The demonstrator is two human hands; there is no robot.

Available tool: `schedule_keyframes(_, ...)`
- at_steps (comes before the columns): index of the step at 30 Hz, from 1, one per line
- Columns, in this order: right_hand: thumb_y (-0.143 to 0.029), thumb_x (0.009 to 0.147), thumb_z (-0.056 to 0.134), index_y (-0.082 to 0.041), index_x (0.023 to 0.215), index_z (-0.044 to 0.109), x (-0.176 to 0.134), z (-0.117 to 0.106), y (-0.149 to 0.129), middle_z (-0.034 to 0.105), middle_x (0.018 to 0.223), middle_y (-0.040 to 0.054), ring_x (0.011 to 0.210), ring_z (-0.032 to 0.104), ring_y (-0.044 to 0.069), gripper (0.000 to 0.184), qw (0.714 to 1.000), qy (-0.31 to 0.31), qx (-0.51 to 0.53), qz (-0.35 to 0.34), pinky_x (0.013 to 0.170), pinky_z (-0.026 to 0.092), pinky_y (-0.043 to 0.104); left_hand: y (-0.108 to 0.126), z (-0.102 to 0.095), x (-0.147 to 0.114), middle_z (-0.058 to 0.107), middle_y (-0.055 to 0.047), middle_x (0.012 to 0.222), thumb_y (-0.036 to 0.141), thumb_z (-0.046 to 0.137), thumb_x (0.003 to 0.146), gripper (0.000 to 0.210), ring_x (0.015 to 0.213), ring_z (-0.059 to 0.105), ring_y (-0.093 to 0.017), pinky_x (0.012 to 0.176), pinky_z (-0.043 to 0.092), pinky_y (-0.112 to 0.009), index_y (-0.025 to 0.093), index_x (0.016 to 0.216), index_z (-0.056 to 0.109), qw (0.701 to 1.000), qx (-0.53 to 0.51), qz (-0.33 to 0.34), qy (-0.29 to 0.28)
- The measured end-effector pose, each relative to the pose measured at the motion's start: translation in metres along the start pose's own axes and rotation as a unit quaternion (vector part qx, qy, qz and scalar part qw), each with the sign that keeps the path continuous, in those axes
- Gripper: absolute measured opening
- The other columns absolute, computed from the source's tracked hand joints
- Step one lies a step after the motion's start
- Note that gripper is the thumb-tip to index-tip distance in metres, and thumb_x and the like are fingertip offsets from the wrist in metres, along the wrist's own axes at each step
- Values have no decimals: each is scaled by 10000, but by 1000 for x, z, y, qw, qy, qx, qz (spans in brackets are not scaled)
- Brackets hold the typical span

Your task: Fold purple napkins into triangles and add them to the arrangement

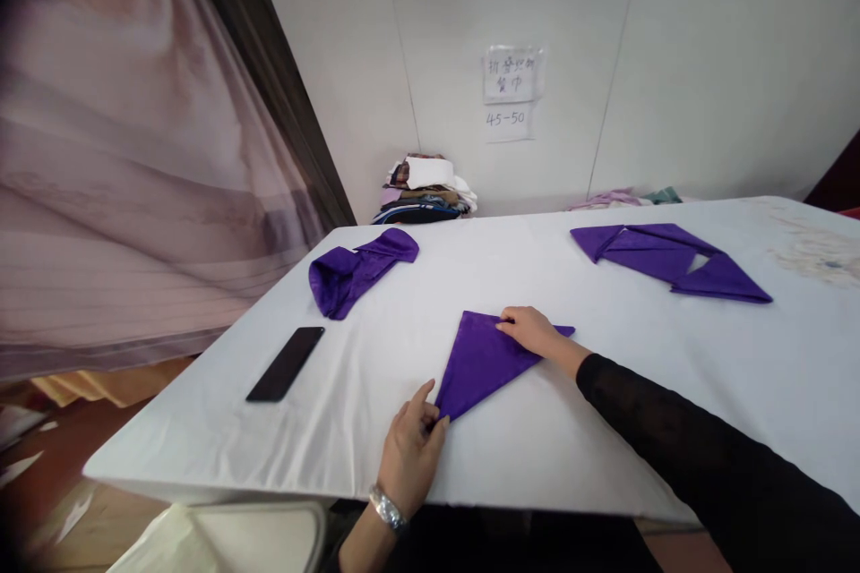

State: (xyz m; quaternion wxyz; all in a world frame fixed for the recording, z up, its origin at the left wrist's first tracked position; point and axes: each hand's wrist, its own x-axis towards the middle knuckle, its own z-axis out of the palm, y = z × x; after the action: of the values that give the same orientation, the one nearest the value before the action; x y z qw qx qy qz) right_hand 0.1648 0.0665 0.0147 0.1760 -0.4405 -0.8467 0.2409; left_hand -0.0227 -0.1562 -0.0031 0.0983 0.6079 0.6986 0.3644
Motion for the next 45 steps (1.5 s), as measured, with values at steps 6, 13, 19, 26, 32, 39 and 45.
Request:
schedule_keyframes(6,-366,800,503,-234,756,606,5,6,-6,640,717,-4,669,564,170,173,999,11,-51,11,567,349,266,1,1,3,612,-12,783,149,474,768,438,783,559,-188,771,457,-370,184,1204,461,1000,25,-8,-10)
schedule_keyframes(13,-408,838,472,-229,767,574,7,17,0,644,775,-1,722,576,178,218,994,31,-97,-44,598,347,269,1,3,2,598,-32,791,127,440,794,391,770,548,-192,744,453,-366,183,1179,473,999,43,-2,-9)
schedule_keyframes(19,-455,857,440,-230,758,546,4,19,14,621,730,-6,677,566,173,268,990,41,-121,-55,572,339,271,-8,-8,11,604,-42,816,94,408,802,431,797,537,-207,759,440,-390,177,1225,412,996,82,24,-40)
schedule_keyframes(26,-422,869,423,-232,728,540,-5,16,5,611,700,-18,656,564,157,264,993,57,-84,-65,581,355,264,-28,-22,23,591,-15,778,109,420,809,407,758,548,-190,738,454,-385,188,1208,413,994,78,55,-47)
schedule_keyframes(32,-393,870,431,-234,732,554,1,17,-9,612,687,-18,634,566,152,244,991,61,-72,-95,571,364,259,-30,-22,13,589,-5,752,228,455,853,315,727,564,-175,731,466,-382,190,1166,449,996,64,54,6)
schedule_keyframes(39,-359,870,459,-233,837,568,7,29,-3,652,838,5,736,602,177,170,986,49,-100,-123,607,402,274,-26,-17,13,617,-30,755,215,416,870,234,735,585,-185,704,470,-372,188,1081,511,995,87,33,28)
schedule_keyframes(45,-356,883,449,-232,824,564,9,32,0,643,824,19,764,591,186,179,983,56,-116,-129,633,419,289,-24,-16,12,636,-42,813,179,429,851,242,775,597,-190,722,468,-362,196,1073,525,994,102,33,33)
